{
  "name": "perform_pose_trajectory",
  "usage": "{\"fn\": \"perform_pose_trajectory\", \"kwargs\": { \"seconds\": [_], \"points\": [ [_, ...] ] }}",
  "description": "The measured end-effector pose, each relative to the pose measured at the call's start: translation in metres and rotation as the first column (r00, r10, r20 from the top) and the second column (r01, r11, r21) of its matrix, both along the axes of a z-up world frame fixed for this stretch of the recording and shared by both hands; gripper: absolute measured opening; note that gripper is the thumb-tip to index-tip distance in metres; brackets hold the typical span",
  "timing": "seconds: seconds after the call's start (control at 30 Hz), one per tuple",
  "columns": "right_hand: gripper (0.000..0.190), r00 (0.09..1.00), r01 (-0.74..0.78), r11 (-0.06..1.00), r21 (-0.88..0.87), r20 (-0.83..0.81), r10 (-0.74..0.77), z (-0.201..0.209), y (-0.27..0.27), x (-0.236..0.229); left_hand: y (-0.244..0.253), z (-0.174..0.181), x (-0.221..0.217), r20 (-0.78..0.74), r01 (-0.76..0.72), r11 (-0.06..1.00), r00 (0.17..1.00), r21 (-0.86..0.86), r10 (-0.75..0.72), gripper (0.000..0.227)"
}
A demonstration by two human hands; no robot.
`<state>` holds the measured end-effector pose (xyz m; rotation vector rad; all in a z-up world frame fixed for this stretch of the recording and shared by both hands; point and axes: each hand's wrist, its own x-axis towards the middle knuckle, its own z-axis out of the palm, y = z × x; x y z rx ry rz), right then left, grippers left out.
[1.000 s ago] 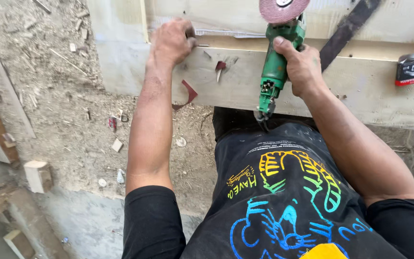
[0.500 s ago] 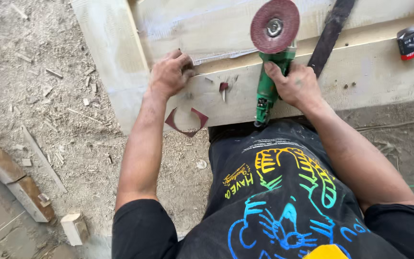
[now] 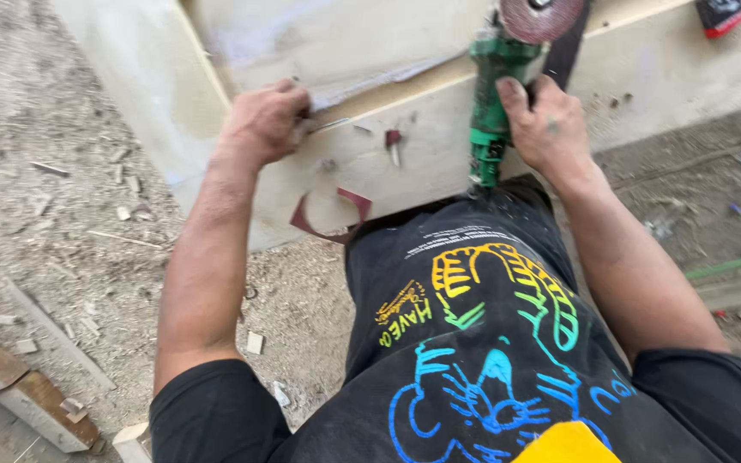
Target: The person repeatedly attempts to insert and secure a small metal component into the body of a green angle grinder. They use both hands to manipulate the part and the tool, occasionally picking up a metal file and a sanding disc from the wooden workbench. The task involves fine motor adjustments to fit the component into a specific slot on the tool.
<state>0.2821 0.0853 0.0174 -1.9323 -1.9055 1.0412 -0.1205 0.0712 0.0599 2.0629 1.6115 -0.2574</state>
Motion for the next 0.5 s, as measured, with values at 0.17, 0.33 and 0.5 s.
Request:
{"fn": "perform_pose_trajectory", "kwargs": {
  "seconds": [0.17, 0.33, 0.5],
  "points": [
    [0.048, 0.998, 0.055, 0.974, 0.222, 0.011, -0.059, 0.005, -0.02, -0.004, 0.008, 0.001, -0.019, 0.041, -0.128, 0.99, 0.991, -0.057, 0.13, 0.019],
    [0.016, 0.957, -0.197, 0.868, 0.456, -0.104, 0.272, 0.024, -0.028, -0.032, -0.008, 0.001, -0.028, 0.151, -0.274, 0.94, 0.94, -0.204, 0.306, 0.029],
    [0.027, 0.785, -0.576, 0.748, 0.331, -0.033, 0.619, 0.031, 0.009, -0.132, -0.018, -0.005, -0.017, 0.361, -0.497, 0.835, 0.753, -0.237, 0.55, 0.04]
  ]
}}
